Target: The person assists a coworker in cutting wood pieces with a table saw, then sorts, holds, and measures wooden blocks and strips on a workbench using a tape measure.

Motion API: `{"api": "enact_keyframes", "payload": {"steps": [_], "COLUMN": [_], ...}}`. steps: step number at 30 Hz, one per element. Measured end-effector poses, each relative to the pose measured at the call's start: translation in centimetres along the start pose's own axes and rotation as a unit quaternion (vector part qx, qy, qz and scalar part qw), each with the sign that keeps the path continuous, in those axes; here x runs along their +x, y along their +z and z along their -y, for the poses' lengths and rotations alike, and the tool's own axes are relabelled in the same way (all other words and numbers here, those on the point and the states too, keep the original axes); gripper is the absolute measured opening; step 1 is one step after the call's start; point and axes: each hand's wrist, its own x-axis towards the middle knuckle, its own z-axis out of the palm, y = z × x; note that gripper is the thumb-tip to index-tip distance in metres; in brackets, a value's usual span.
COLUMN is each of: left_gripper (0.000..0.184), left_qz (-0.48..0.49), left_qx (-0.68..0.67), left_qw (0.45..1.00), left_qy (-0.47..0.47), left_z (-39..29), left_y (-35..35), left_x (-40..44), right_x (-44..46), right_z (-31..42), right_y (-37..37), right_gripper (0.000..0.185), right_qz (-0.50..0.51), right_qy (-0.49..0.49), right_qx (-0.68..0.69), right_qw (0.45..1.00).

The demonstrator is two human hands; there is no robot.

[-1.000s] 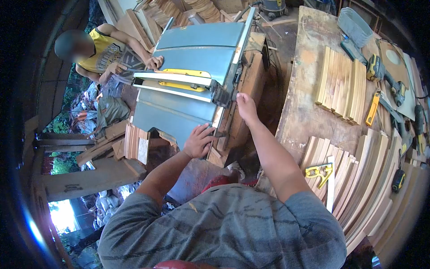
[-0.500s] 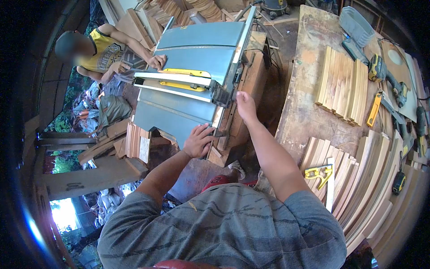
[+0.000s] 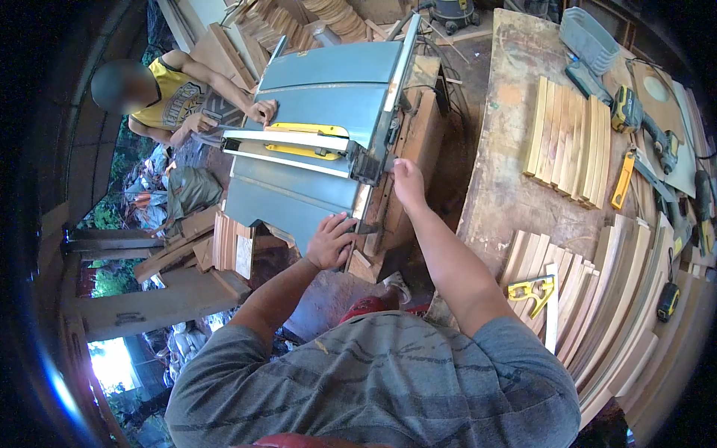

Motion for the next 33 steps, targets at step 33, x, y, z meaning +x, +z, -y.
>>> {"api": "enact_keyframes", "payload": {"steps": [33], "left_gripper": [0.030], "left_qz": [0.001], "left_qx": [0.006], "left_qw": [1.000], "left_qy": [-0.005], "left_z": [0.1], "left_y": [0.5], "left_x": [-0.3], "right_x": [-0.1], "right_z": [1.0], "right_y": [-0.2], "right_gripper": [0.028], "right_qz": [-0.008], "right_qy": [0.009], "right_qx": [0.002], "right_qw": [1.000]}}
